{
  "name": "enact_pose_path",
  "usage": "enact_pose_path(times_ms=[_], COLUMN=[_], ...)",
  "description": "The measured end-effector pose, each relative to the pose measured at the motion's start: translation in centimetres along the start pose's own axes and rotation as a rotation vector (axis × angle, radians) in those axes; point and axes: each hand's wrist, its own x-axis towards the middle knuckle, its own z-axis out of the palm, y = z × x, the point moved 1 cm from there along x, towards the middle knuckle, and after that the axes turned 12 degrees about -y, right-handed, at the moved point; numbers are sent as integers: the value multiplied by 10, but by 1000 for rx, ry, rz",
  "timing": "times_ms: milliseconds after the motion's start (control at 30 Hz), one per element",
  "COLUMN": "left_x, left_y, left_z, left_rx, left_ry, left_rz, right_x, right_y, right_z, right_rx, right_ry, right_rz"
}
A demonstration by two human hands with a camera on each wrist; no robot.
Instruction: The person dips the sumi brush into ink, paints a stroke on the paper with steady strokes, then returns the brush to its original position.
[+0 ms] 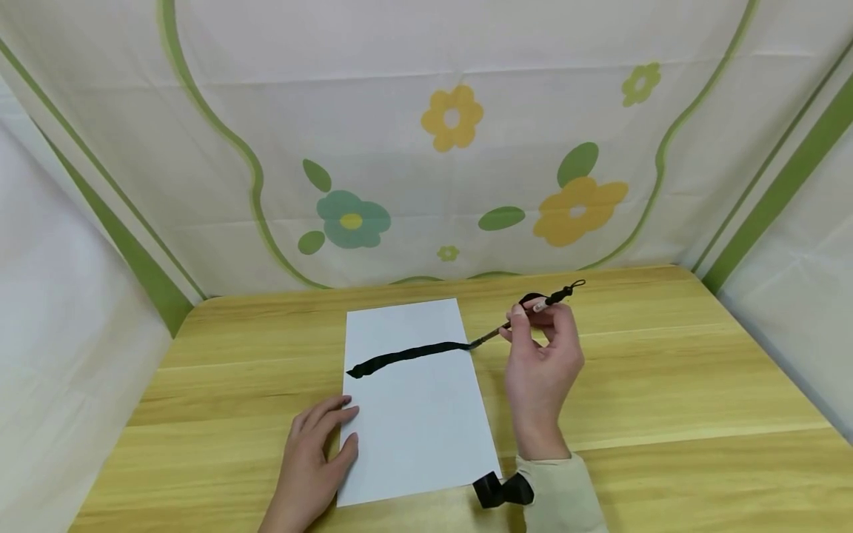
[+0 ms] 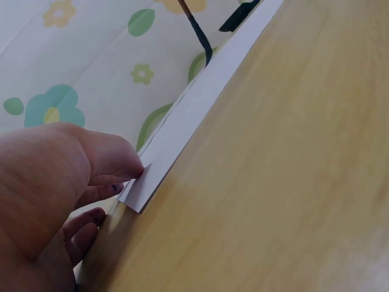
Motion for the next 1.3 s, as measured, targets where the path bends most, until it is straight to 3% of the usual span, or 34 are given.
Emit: enact_pose_path(times_ms=[333,800,1033,1300], left_x=[1,-1,0,2], left_y=[1,0,1,-1], left_z=[-1,1,3,0], left_rx=[-20,-17,-42,-34], left_ry=[-12,10,-11,-20], left_rz=[-15,15,-27,-25], right_x=[2,1,-1,1], right_y=[-5,-6,-1,-8], right_z=[-2,-1,-2,-6], right_rx=[4,17,-10,-2], right_ry=[12,-6,-18,8], right_rz=[11,21,-5,1])
